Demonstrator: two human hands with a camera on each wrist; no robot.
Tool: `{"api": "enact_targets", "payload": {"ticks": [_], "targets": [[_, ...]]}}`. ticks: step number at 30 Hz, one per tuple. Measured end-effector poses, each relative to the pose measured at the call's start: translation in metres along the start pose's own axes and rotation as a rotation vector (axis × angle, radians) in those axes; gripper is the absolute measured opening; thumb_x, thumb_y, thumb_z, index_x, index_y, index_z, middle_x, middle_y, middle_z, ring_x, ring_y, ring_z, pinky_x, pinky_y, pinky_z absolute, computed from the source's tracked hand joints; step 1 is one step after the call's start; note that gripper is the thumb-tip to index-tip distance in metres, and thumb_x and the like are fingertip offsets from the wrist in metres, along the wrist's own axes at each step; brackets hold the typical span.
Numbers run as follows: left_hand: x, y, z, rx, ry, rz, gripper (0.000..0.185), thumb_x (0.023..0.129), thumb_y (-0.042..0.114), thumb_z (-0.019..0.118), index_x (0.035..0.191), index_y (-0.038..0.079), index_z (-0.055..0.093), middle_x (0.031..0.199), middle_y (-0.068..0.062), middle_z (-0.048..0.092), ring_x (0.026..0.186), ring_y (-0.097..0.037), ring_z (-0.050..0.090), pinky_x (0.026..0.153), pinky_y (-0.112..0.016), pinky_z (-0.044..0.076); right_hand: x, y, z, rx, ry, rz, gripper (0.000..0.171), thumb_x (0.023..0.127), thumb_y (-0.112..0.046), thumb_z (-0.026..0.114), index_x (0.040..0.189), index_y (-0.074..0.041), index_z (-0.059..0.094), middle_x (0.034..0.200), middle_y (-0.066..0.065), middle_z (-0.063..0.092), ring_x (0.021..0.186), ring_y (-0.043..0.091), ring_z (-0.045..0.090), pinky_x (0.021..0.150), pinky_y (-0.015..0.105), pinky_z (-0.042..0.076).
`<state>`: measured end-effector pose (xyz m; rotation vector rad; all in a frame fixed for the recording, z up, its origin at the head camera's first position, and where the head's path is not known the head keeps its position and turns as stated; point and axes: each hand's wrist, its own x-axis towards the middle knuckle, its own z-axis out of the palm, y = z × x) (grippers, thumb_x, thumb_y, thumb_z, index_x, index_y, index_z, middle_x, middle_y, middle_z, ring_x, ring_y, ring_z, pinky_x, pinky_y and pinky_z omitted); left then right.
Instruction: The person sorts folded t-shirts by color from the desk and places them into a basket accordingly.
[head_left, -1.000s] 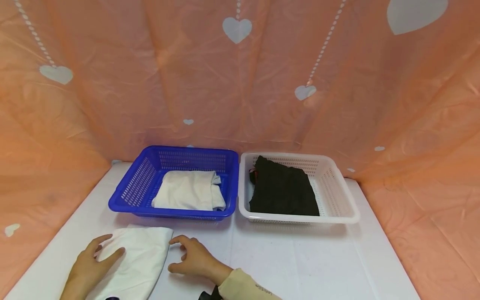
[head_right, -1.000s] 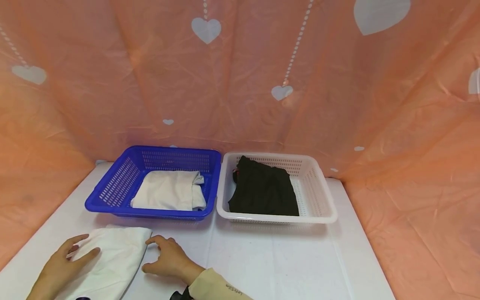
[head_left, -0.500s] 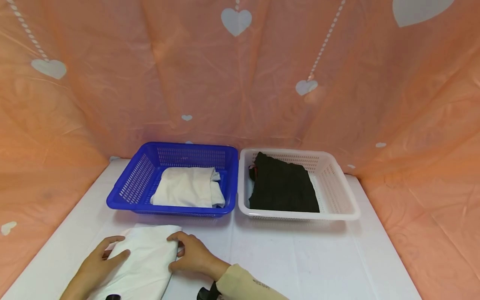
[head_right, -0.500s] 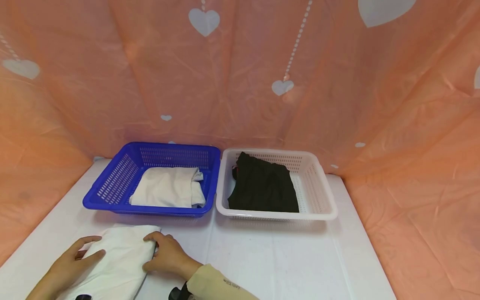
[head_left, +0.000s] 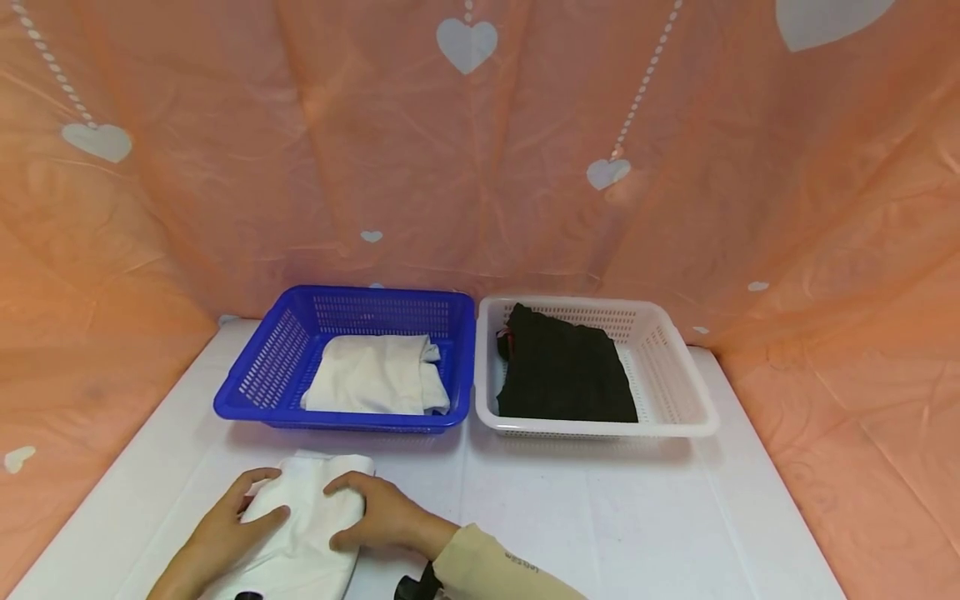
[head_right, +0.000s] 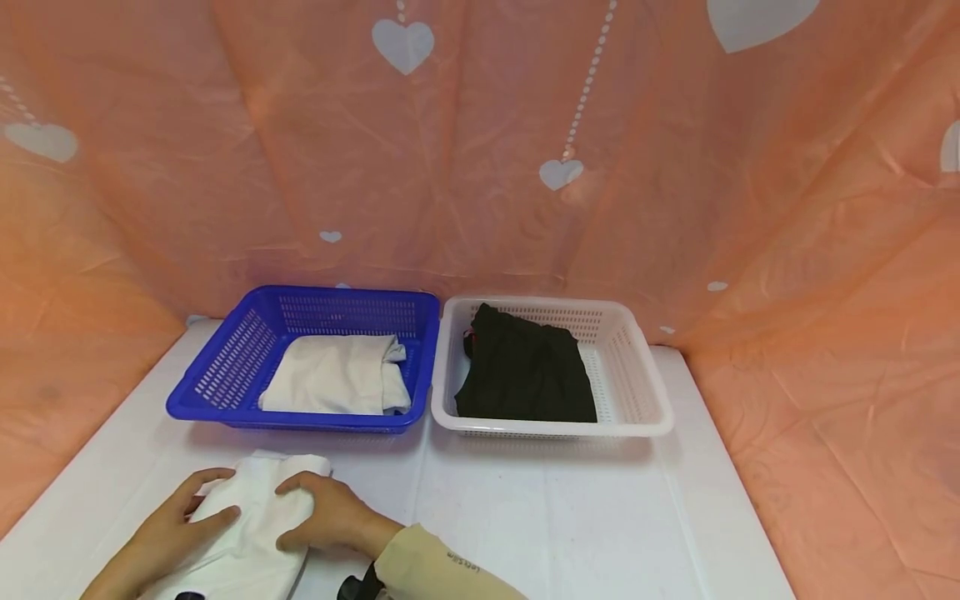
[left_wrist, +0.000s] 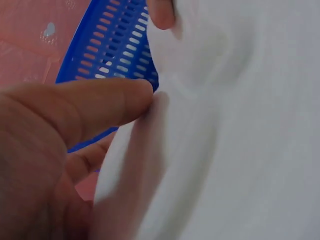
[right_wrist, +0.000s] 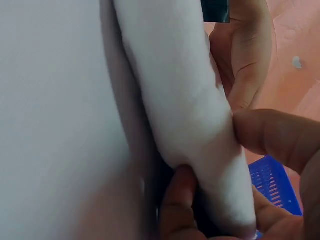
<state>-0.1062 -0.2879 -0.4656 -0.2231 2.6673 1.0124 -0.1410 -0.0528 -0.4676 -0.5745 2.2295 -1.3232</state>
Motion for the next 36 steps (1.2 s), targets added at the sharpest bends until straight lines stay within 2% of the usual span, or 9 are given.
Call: {"api": "enact_targets", "payload": {"ticks": [6, 10, 12, 15, 19, 24, 31, 34, 36], "targets": [[-0.001, 0.003, 0.006, -0.011, 0.027, 0.061, 0.064, 0.09, 0.036, 0.065, 0.141, 0.01, 0.035, 0.137, -0.037, 0.044, 0.125, -0.053, 0.043, 0.09, -0.061, 0.042, -0.002, -0.001, 0.002, -0.024, -0.002, -0.076, 0.052, 0.068, -0.009, 0.082, 0.113, -0.028, 0.064, 0.118, -0.011, 0.062, 0.1, -0.002, 0.052, 0.085, 0.018, 0.042], [-0.004, 0.005, 0.011, -0.027, 0.079, 0.122, 0.064, 0.087, 0.031, 0.07, 0.138, 0.009, 0.038, 0.131, -0.035, 0.05, 0.12, -0.05, 0.049, 0.089, -0.058, 0.044, -0.005, -0.004, 0.001, -0.059, 0.02, -0.126, 0.053, 0.068, -0.009, 0.081, 0.114, -0.028, 0.063, 0.12, -0.01, 0.062, 0.099, -0.002, 0.052, 0.081, 0.016, 0.042], [-0.005, 0.005, 0.012, -0.032, 0.112, 0.14, 0.064, 0.086, 0.03, 0.071, 0.137, 0.009, 0.039, 0.126, -0.032, 0.055, 0.114, -0.043, 0.055, 0.086, -0.051, 0.047, -0.007, -0.007, -0.002, -0.056, 0.02, -0.15, 0.053, 0.069, -0.008, 0.08, 0.115, -0.028, 0.062, 0.121, -0.01, 0.062, 0.098, -0.002, 0.052, 0.08, 0.016, 0.043], [-0.007, 0.006, 0.013, -0.088, 0.165, 0.165, 0.064, 0.086, 0.028, 0.071, 0.138, 0.009, 0.038, 0.12, -0.025, 0.061, 0.102, -0.021, 0.061, 0.079, -0.036, 0.049, -0.009, -0.012, -0.008, 0.0, 0.013, -0.197, 0.052, 0.073, -0.005, 0.077, 0.118, -0.026, 0.062, 0.122, -0.007, 0.062, 0.095, -0.003, 0.052, 0.077, 0.015, 0.045], [-0.007, 0.01, 0.015, -0.235, 0.262, 0.237, 0.061, 0.089, 0.019, 0.069, 0.14, 0.009, 0.036, 0.11, 0.003, 0.064, 0.088, 0.003, 0.057, 0.069, -0.02, 0.047, -0.01, -0.018, -0.016, 0.111, 0.032, -0.264, 0.049, 0.077, -0.002, 0.073, 0.12, -0.022, 0.062, 0.122, -0.002, 0.062, 0.087, -0.005, 0.053, 0.073, 0.014, 0.048], [-0.007, 0.014, 0.017, -0.394, 0.333, 0.351, 0.059, 0.089, 0.002, 0.065, 0.14, 0.009, 0.035, 0.101, 0.026, 0.056, 0.086, 0.004, 0.059, 0.067, -0.018, 0.051, -0.012, -0.024, -0.023, 0.163, 0.076, -0.336, 0.044, 0.08, -0.001, 0.07, 0.121, -0.017, 0.062, 0.123, 0.003, 0.063, 0.082, -0.006, 0.054, 0.071, 0.014, 0.05], [-0.011, 0.02, 0.017, -0.456, 0.413, 0.406, 0.06, 0.087, -0.005, 0.064, 0.14, 0.009, 0.037, 0.105, 0.024, 0.055, 0.091, 0.009, 0.056, 0.073, -0.009, 0.047, -0.018, -0.033, -0.03, 0.123, 0.116, -0.41, 0.042, 0.082, -0.003, 0.067, 0.121, -0.017, 0.062, 0.121, 0.005, 0.063, 0.082, -0.005, 0.052, 0.07, 0.014, 0.05], [-0.014, 0.026, 0.015, -0.569, 0.434, 0.485, 0.064, 0.085, -0.013, 0.06, 0.141, 0.006, 0.037, 0.112, 0.017, 0.055, 0.097, 0.007, 0.055, 0.078, -0.006, 0.045, -0.021, -0.038, -0.035, 0.08, 0.142, -0.438, 0.042, 0.083, -0.004, 0.067, 0.121, -0.019, 0.063, 0.122, 0.003, 0.063, 0.086, -0.005, 0.049, 0.071, 0.013, 0.048], [-0.015, 0.031, 0.013, -0.666, 0.445, 0.574, 0.066, 0.081, -0.021, 0.057, 0.141, 0.001, 0.037, 0.119, 0.012, 0.054, 0.103, 0.004, 0.054, 0.083, -0.006, 0.044, -0.023, -0.041, -0.039, 0.058, 0.166, -0.464, 0.042, 0.083, -0.004, 0.066, 0.121, -0.02, 0.063, 0.121, 0.003, 0.062, 0.086, -0.004, 0.048, 0.071, 0.013, 0.047]]}}
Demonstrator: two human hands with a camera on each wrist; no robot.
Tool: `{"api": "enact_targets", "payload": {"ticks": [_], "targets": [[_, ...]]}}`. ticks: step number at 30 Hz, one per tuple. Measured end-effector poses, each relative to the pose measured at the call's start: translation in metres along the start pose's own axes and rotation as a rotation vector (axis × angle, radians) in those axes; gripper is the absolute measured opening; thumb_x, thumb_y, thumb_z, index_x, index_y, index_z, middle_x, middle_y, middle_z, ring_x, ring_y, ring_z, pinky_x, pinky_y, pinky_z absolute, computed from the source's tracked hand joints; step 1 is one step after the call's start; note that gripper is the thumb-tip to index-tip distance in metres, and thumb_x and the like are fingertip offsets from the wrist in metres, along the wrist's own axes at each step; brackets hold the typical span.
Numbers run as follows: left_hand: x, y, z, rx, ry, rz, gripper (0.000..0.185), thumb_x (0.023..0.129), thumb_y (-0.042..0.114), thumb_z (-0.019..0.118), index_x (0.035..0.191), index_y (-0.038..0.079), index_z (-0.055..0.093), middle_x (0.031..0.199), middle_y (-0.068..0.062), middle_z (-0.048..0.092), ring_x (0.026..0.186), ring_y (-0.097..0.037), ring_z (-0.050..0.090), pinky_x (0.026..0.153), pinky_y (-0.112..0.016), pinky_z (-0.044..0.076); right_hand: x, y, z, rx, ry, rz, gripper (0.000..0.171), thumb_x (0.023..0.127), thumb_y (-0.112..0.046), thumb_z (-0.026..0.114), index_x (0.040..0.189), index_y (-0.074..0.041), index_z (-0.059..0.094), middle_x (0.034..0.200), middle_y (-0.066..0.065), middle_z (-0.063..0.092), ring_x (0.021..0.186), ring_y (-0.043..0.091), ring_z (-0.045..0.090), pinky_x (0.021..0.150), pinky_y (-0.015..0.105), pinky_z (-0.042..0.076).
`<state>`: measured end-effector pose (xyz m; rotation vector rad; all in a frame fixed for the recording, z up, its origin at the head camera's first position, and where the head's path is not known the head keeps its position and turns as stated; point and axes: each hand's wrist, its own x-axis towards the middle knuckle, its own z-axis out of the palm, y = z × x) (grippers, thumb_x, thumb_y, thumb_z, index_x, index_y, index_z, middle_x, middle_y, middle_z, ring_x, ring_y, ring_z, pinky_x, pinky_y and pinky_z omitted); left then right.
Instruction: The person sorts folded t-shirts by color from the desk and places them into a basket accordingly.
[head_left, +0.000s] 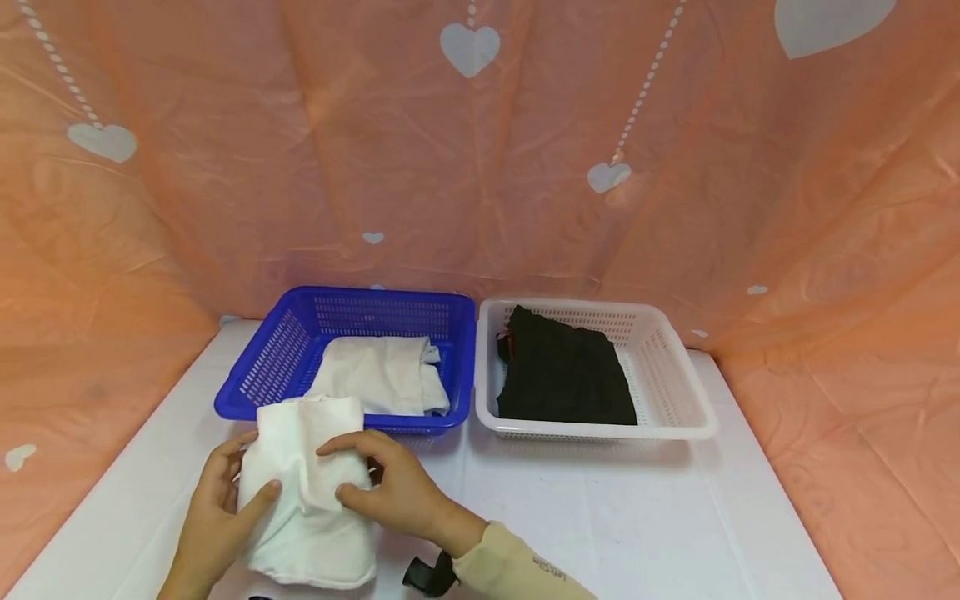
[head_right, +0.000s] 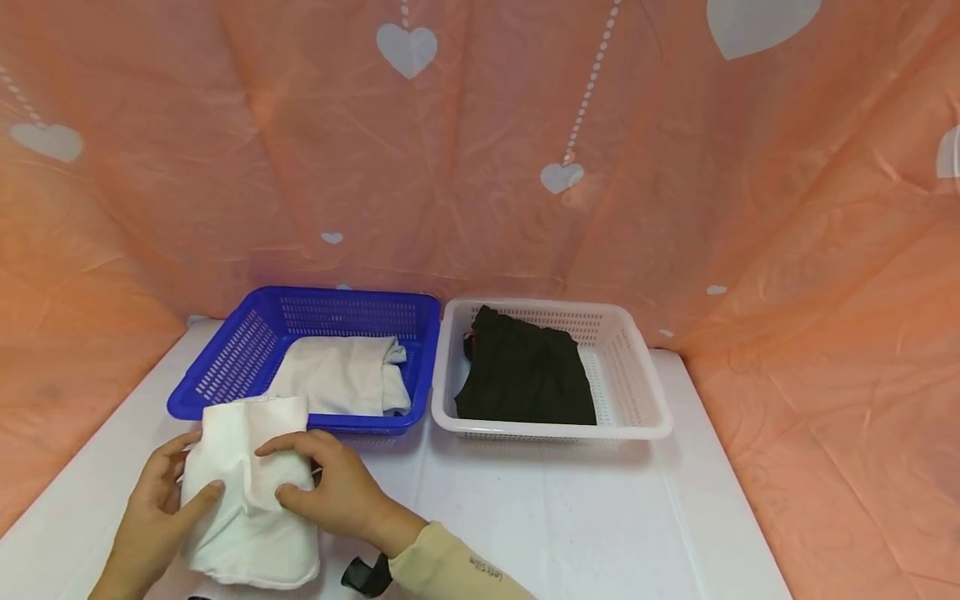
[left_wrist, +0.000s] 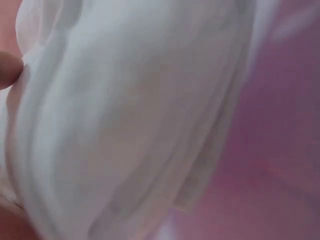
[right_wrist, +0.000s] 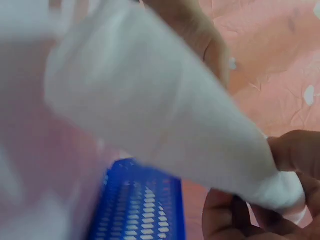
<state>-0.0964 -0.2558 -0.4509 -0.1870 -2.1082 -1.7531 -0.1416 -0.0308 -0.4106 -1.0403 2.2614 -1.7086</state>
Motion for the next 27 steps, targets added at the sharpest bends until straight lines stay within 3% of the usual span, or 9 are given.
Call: {"api": "enact_targets", "payload": {"ticks": [3, 7, 13, 19, 23, 27], "targets": [[0.005, 0.006, 0.002, -0.183, -0.01, 0.115, 0.07, 0.075, -0.031, 0.049, 0.139, -0.008, 0.035, 0.126, 0.004, 0.054, 0.109, -0.001, 0.055, 0.088, -0.009, 0.044, 0.003, -0.004, -0.008, -0.038, 0.043, -0.057, 0.042, 0.082, -0.002, 0.065, 0.121, -0.019, 0.064, 0.118, 0.002, 0.063, 0.085, -0.003, 0.046, 0.068, 0.012, 0.045], [0.013, 0.014, 0.004, -0.258, -0.039, 0.213, 0.071, 0.073, -0.034, 0.045, 0.139, -0.011, 0.032, 0.13, 0.001, 0.055, 0.112, -0.004, 0.057, 0.089, -0.011, 0.046, 0.009, -0.008, -0.019, -0.052, 0.096, -0.122, 0.043, 0.081, 0.0, 0.065, 0.12, -0.017, 0.064, 0.113, 0.003, 0.064, 0.085, 0.0, 0.047, 0.067, 0.012, 0.042], [0.026, 0.023, 0.014, -0.313, 0.0, 0.255, 0.071, 0.071, -0.036, 0.045, 0.137, -0.012, 0.035, 0.128, -0.004, 0.056, 0.111, -0.008, 0.059, 0.088, -0.014, 0.049, 0.018, -0.011, -0.033, -0.052, 0.155, -0.165, 0.042, 0.081, 0.002, 0.066, 0.119, -0.016, 0.065, 0.111, 0.005, 0.063, 0.09, 0.004, 0.049, 0.068, 0.014, 0.043], [0.039, 0.032, 0.024, -0.359, 0.039, 0.323, 0.07, 0.069, -0.037, 0.046, 0.134, -0.013, 0.039, 0.126, -0.007, 0.056, 0.106, -0.011, 0.06, 0.086, -0.013, 0.049, 0.023, -0.013, -0.043, -0.058, 0.216, -0.21, 0.042, 0.08, 0.004, 0.065, 0.117, -0.016, 0.066, 0.108, 0.005, 0.063, 0.079, 0.005, 0.045, 0.059, 0.018, 0.038], [0.048, 0.041, 0.03, -0.334, 0.099, 0.299, 0.068, 0.068, -0.037, 0.049, 0.131, -0.014, 0.041, 0.118, -0.004, 0.055, 0.097, -0.01, 0.059, 0.08, -0.013, 0.05, 0.027, -0.014, -0.049, -0.083, 0.278, -0.258, 0.041, 0.078, 0.005, 0.063, 0.114, -0.015, 0.067, 0.103, 0.004, 0.063, 0.074, 0.006, 0.042, 0.055, 0.023, 0.037], [0.058, 0.048, 0.035, -0.305, 0.135, 0.294, 0.064, 0.068, -0.035, 0.052, 0.129, -0.015, 0.043, 0.114, -0.003, 0.054, 0.093, -0.011, 0.058, 0.078, -0.013, 0.05, 0.031, -0.013, -0.055, -0.069, 0.328, -0.278, 0.039, 0.078, 0.006, 0.063, 0.112, -0.012, 0.067, 0.104, 0.006, 0.063, 0.075, 0.004, 0.044, 0.054, 0.018, 0.036]]}}
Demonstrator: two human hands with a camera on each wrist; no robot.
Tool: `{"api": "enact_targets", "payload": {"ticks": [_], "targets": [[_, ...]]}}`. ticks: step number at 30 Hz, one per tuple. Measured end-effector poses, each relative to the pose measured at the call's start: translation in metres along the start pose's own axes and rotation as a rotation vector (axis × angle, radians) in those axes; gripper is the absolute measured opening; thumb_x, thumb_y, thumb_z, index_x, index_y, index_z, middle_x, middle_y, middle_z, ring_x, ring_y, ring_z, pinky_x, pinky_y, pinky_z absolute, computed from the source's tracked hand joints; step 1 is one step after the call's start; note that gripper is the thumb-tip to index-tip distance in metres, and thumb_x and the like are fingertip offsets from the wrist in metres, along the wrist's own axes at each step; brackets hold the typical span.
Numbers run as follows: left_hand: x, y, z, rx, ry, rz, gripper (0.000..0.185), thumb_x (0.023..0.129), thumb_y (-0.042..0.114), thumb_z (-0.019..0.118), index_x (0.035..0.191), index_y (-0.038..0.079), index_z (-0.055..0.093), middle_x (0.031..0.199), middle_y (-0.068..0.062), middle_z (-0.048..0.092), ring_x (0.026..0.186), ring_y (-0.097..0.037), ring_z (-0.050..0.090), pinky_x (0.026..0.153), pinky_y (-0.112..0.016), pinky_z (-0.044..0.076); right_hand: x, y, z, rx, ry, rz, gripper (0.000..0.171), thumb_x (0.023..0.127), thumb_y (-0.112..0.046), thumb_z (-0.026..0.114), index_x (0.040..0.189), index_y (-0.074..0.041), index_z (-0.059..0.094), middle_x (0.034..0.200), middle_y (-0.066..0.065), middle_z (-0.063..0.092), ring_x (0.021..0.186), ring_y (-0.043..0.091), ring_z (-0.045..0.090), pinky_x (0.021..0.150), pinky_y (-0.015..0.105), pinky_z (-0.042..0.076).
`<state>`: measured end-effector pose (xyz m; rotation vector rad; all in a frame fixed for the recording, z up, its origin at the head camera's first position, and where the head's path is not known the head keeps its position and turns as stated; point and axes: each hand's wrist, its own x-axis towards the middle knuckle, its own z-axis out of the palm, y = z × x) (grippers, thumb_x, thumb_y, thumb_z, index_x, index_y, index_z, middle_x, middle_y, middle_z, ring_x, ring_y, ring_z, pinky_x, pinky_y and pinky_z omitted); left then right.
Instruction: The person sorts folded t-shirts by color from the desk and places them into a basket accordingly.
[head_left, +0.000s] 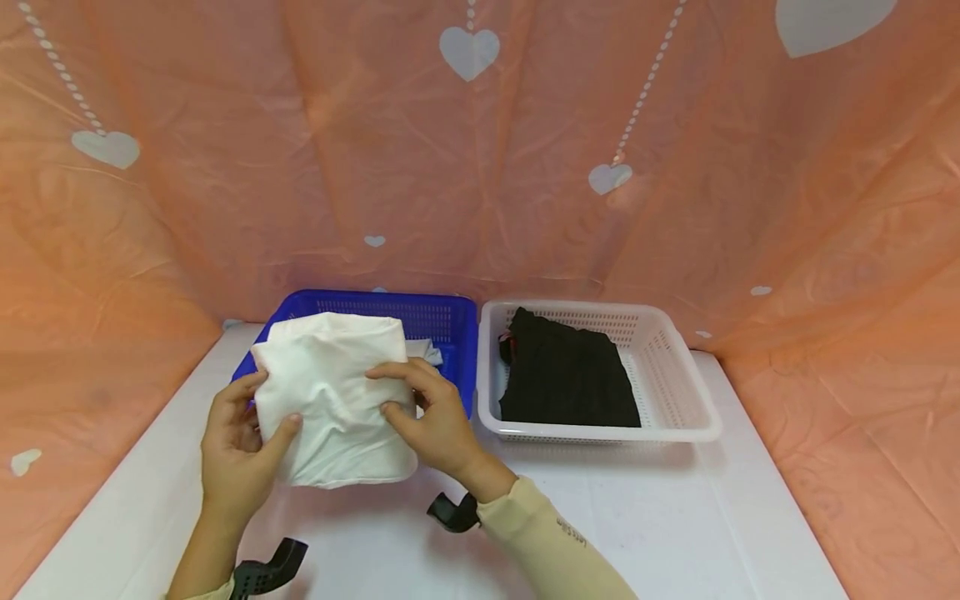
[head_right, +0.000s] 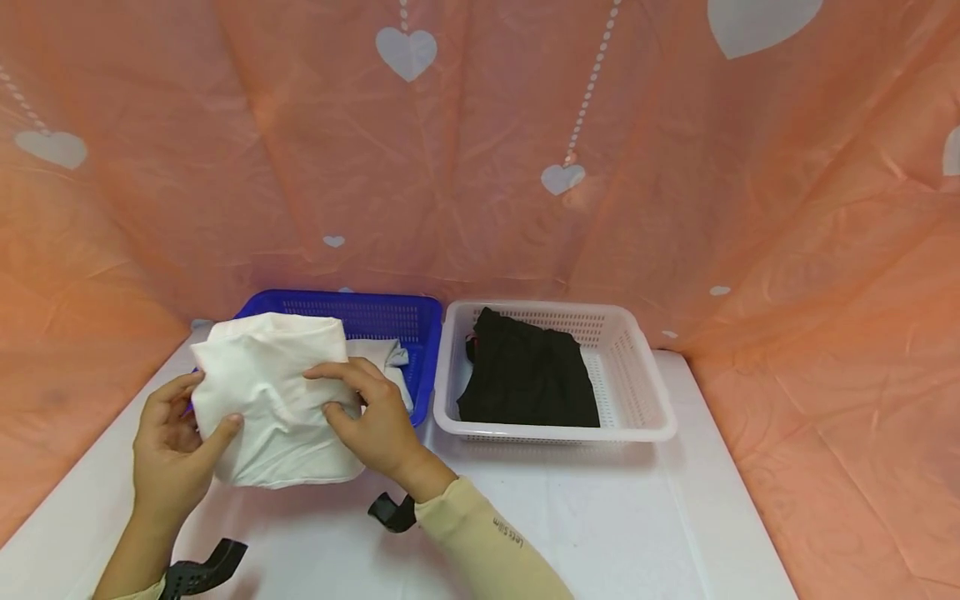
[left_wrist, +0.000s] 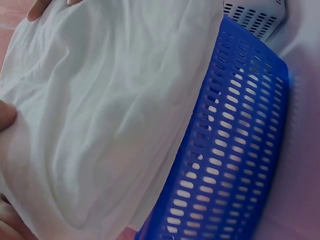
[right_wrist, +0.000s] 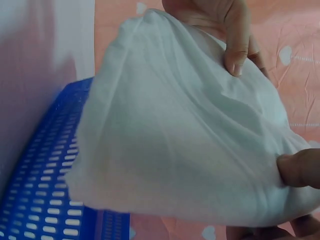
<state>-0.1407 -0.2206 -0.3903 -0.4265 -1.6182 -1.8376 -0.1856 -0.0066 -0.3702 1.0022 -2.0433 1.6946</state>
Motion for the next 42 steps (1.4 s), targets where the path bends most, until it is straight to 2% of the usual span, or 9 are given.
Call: {"api": "enact_targets", "payload": {"ticks": [17, 20, 22, 24, 26, 29, 32, 36, 42], "targets": [[0.022, -0.028, 0.013, 0.127, 0.021, 0.032, 0.056, 0.075, -0.027, 0.058, 0.127, -0.009, 0.051, 0.116, 0.0, 0.055, 0.089, -0.009, 0.057, 0.077, -0.01, 0.048, 0.01, 0.018, -0.003, 0.024, 0.084, 0.083, 0.041, 0.08, 0.01, 0.061, 0.115, -0.011, 0.067, 0.108, 0.01, 0.061, 0.075, 0.007, 0.045, 0.057, 0.015, 0.037], [0.022, -0.032, 0.013, 0.137, 0.038, 0.026, 0.055, 0.075, -0.027, 0.058, 0.126, -0.009, 0.052, 0.116, 0.001, 0.055, 0.088, -0.009, 0.056, 0.076, -0.01, 0.047, 0.01, 0.021, 0.0, 0.033, 0.098, 0.114, 0.04, 0.08, 0.01, 0.061, 0.115, -0.011, 0.068, 0.11, 0.011, 0.061, 0.083, 0.012, 0.049, 0.059, 0.014, 0.039], [0.022, -0.034, 0.014, 0.156, 0.047, 0.027, 0.055, 0.075, -0.027, 0.058, 0.126, -0.007, 0.054, 0.116, 0.001, 0.055, 0.088, -0.009, 0.055, 0.077, -0.01, 0.047, 0.01, 0.022, 0.002, 0.037, 0.107, 0.141, 0.039, 0.081, 0.011, 0.062, 0.114, -0.01, 0.068, 0.113, 0.012, 0.062, 0.102, 0.016, 0.053, 0.063, 0.014, 0.041], [0.023, -0.034, 0.015, 0.187, 0.051, 0.028, 0.056, 0.075, -0.027, 0.059, 0.126, -0.004, 0.055, 0.117, 0.0, 0.055, 0.089, -0.009, 0.055, 0.079, -0.01, 0.047, 0.01, 0.02, 0.002, 0.039, 0.115, 0.166, 0.038, 0.081, 0.011, 0.061, 0.114, -0.007, 0.068, 0.115, 0.014, 0.062, 0.122, 0.022, 0.049, 0.066, 0.014, 0.042], [0.024, -0.034, 0.016, 0.227, 0.051, 0.029, 0.056, 0.075, -0.026, 0.059, 0.126, -0.003, 0.056, 0.118, -0.001, 0.055, 0.09, -0.009, 0.054, 0.08, -0.01, 0.046, 0.011, 0.012, 0.001, 0.038, 0.125, 0.173, 0.037, 0.08, 0.013, 0.061, 0.112, -0.004, 0.067, 0.115, 0.017, 0.062, 0.128, 0.027, 0.045, 0.067, 0.015, 0.043], [0.027, -0.032, 0.018, 0.253, 0.053, 0.033, 0.055, 0.076, -0.025, 0.06, 0.126, -0.003, 0.056, 0.119, -0.002, 0.055, 0.092, -0.009, 0.055, 0.081, -0.01, 0.046, 0.013, 0.001, -0.001, 0.035, 0.141, 0.124, 0.035, 0.079, 0.016, 0.059, 0.11, 0.002, 0.066, 0.11, 0.021, 0.061, 0.106, 0.024, 0.055, 0.061, 0.014, 0.04], [0.031, -0.03, 0.02, 0.264, 0.056, 0.038, 0.055, 0.076, -0.024, 0.06, 0.126, -0.002, 0.056, 0.118, -0.001, 0.055, 0.093, -0.01, 0.056, 0.082, -0.01, 0.046, 0.015, 0.001, -0.001, 0.021, 0.168, 0.031, 0.034, 0.077, 0.017, 0.059, 0.108, 0.003, 0.065, 0.101, 0.021, 0.06, 0.075, 0.017, 0.048, 0.054, 0.015, 0.036], [0.037, -0.029, 0.023, 0.206, 0.056, 0.058, 0.053, 0.075, -0.024, 0.061, 0.124, -0.005, 0.055, 0.118, -0.002, 0.056, 0.094, -0.01, 0.057, 0.082, -0.012, 0.048, 0.016, 0.018, 0.0, 0.013, 0.202, -0.044, 0.034, 0.078, 0.016, 0.061, 0.108, 0.0, 0.066, 0.102, 0.017, 0.061, 0.08, 0.013, 0.052, 0.056, 0.016, 0.043], [0.041, -0.032, 0.026, 0.126, 0.06, 0.089, 0.05, 0.075, -0.025, 0.059, 0.122, -0.008, 0.056, 0.115, -0.001, 0.058, 0.094, -0.01, 0.059, 0.082, -0.013, 0.048, 0.017, 0.027, 0.001, 0.034, 0.203, -0.055, 0.035, 0.08, 0.013, 0.06, 0.11, -0.005, 0.067, 0.109, 0.013, 0.063, 0.097, 0.014, 0.058, 0.066, 0.019, 0.05]]}}
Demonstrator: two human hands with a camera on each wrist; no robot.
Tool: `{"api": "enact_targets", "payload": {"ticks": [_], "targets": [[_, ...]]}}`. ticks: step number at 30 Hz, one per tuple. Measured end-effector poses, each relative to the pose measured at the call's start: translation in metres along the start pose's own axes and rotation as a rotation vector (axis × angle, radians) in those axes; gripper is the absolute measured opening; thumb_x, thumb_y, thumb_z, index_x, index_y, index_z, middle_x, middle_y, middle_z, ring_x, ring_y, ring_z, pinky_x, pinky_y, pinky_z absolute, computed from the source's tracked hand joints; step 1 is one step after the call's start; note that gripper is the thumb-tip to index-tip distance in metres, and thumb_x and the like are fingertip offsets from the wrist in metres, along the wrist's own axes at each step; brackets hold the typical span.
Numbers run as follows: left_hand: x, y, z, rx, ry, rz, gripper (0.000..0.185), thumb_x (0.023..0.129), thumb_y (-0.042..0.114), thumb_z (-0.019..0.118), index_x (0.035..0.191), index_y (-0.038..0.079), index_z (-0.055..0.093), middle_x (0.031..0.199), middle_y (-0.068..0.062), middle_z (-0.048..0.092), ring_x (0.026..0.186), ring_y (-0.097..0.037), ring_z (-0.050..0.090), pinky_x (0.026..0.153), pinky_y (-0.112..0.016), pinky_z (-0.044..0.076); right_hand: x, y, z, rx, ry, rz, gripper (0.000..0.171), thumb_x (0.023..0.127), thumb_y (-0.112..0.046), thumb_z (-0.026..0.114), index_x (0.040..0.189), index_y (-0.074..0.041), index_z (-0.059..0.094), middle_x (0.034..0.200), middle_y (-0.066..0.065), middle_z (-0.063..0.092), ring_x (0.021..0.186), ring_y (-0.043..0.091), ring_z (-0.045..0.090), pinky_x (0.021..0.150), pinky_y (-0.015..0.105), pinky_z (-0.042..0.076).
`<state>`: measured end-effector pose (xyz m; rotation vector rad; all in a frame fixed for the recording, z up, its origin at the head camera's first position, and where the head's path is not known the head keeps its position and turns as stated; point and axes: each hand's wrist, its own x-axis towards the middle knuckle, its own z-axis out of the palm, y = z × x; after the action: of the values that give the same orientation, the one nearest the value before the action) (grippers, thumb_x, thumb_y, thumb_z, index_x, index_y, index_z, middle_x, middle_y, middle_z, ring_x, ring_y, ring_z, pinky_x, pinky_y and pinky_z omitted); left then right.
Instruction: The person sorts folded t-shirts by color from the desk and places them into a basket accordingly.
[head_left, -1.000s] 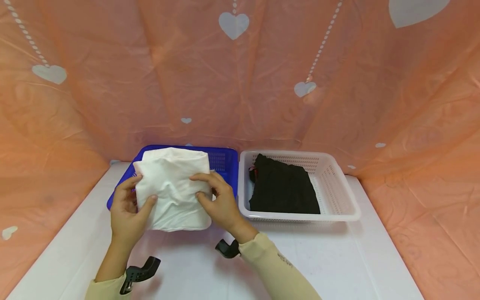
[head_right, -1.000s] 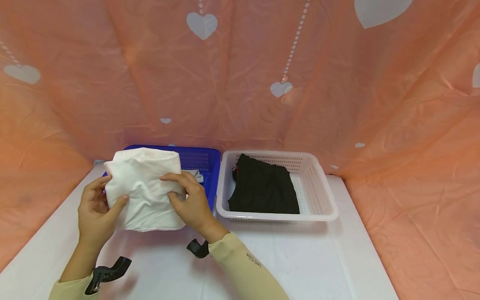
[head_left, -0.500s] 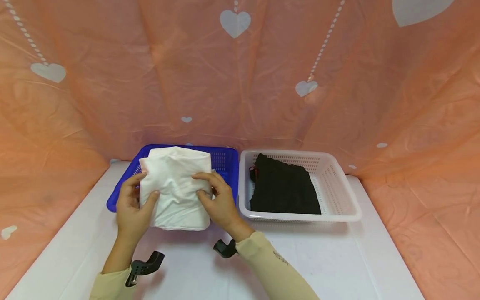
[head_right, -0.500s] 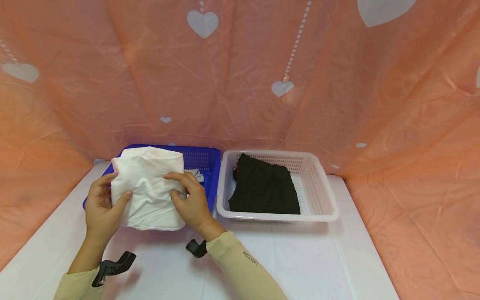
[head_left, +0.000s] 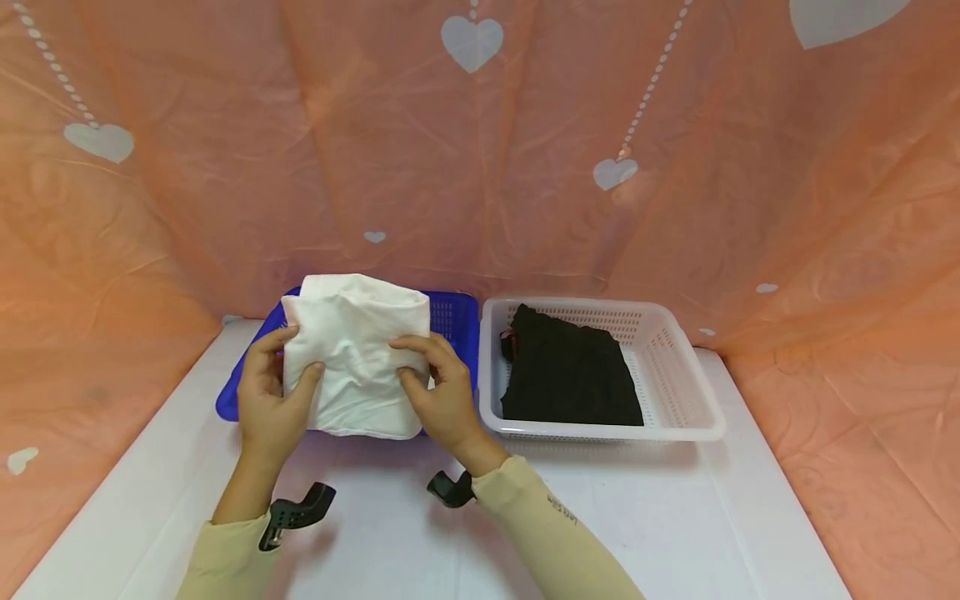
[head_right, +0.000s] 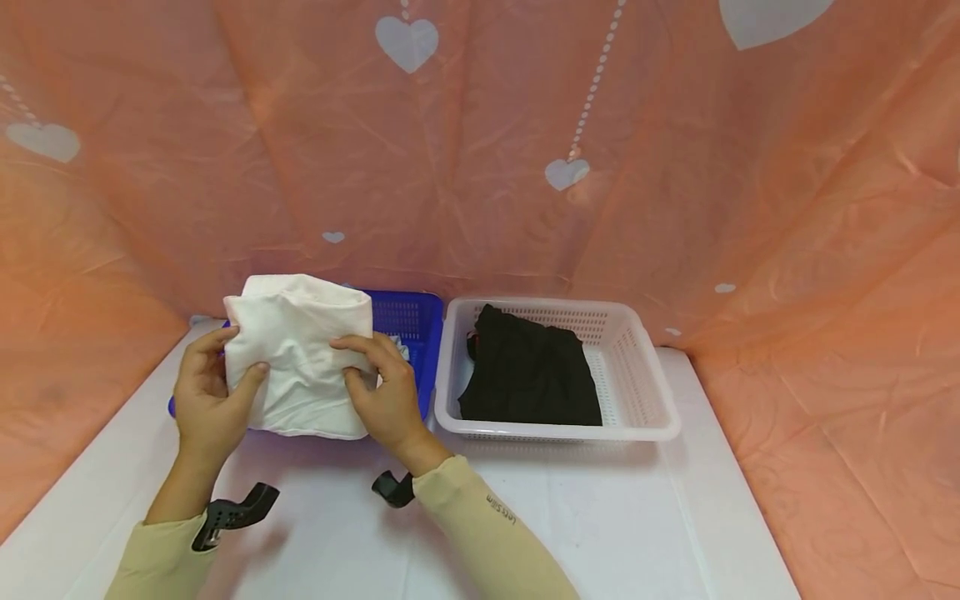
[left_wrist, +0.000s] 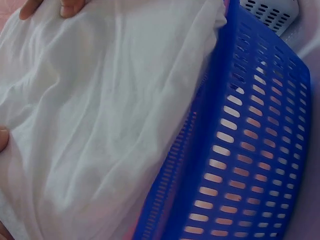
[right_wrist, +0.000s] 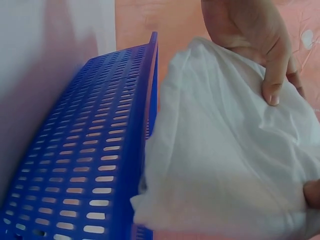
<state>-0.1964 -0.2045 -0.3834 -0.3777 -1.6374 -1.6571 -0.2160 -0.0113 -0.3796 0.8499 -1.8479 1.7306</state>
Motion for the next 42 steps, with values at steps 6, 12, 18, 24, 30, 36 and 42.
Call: {"api": "enact_targets", "payload": {"ticks": [6, 12, 18, 24, 30, 36, 42], "targets": [[0.002, -0.004, 0.001, 0.053, 0.018, -0.02, 0.047, 0.076, -0.024, 0.059, 0.121, -0.015, 0.051, 0.111, 0.006, 0.057, 0.092, -0.007, 0.059, 0.082, -0.013, 0.048, 0.001, 0.002, 0.002, 0.01, 0.005, -0.006, 0.035, 0.079, 0.014, 0.06, 0.109, -0.003, 0.067, 0.108, 0.014, 0.063, 0.098, 0.014, 0.058, 0.069, 0.019, 0.05], [0.008, -0.001, 0.006, 0.083, 0.016, -0.007, 0.046, 0.077, -0.022, 0.061, 0.121, -0.01, 0.053, 0.115, 0.003, 0.058, 0.096, -0.008, 0.059, 0.084, -0.013, 0.048, 0.009, 0.001, 0.003, 0.017, 0.042, -0.037, 0.033, 0.078, 0.02, 0.059, 0.105, 0.002, 0.067, 0.104, 0.02, 0.064, 0.091, 0.023, 0.059, 0.066, 0.016, 0.046], [0.018, -0.001, 0.012, 0.101, 0.02, -0.003, 0.047, 0.077, -0.021, 0.062, 0.119, -0.001, 0.059, 0.113, -0.001, 0.058, 0.095, -0.008, 0.06, 0.083, -0.013, 0.049, 0.018, -0.023, -0.003, 0.008, 0.066, -0.074, 0.029, 0.076, 0.023, 0.057, 0.099, 0.007, 0.065, 0.099, 0.024, 0.063, 0.083, 0.028, 0.055, 0.058, 0.018, 0.042], [0.015, -0.009, 0.013, 0.071, 0.006, -0.056, 0.049, 0.077, -0.022, 0.062, 0.119, 0.002, 0.059, 0.11, 0.002, 0.056, 0.092, -0.008, 0.059, 0.081, -0.012, 0.048, 0.015, -0.01, -0.002, 0.035, 0.068, -0.027, 0.029, 0.075, 0.025, 0.056, 0.097, 0.009, 0.066, 0.099, 0.026, 0.062, 0.087, 0.029, 0.058, 0.065, 0.019, 0.046], [0.008, -0.012, 0.013, 0.123, -0.007, -0.107, 0.045, 0.078, -0.021, 0.061, 0.121, -0.007, 0.054, 0.109, 0.009, 0.055, 0.085, -0.005, 0.056, 0.077, -0.01, 0.047, 0.007, 0.025, 0.001, 0.033, 0.055, 0.04, 0.034, 0.077, 0.019, 0.058, 0.105, 0.003, 0.067, 0.104, 0.023, 0.062, 0.088, 0.029, 0.057, 0.058, 0.017, 0.041], [0.006, -0.011, 0.014, 0.233, -0.05, -0.138, 0.046, 0.079, -0.02, 0.061, 0.123, -0.012, 0.051, 0.105, 0.011, 0.052, 0.075, -0.003, 0.05, 0.068, -0.009, 0.043, 0.005, 0.038, -0.001, -0.086, 0.0, 0.123, 0.042, 0.079, 0.01, 0.06, 0.115, -0.01, 0.066, 0.111, 0.012, 0.062, 0.07, 0.019, 0.044, 0.056, 0.018, 0.033], [0.007, -0.035, 0.005, 0.453, -0.153, -0.289, 0.053, 0.087, -0.004, 0.062, 0.136, 0.009, 0.048, 0.114, -0.009, 0.053, 0.08, -0.008, 0.049, 0.07, -0.011, 0.038, 0.01, 0.049, -0.001, -0.217, -0.081, 0.252, 0.045, 0.082, 0.003, 0.061, 0.122, -0.019, 0.062, 0.115, 0.007, 0.059, 0.068, 0.011, 0.037, 0.062, 0.019, 0.036]]}}
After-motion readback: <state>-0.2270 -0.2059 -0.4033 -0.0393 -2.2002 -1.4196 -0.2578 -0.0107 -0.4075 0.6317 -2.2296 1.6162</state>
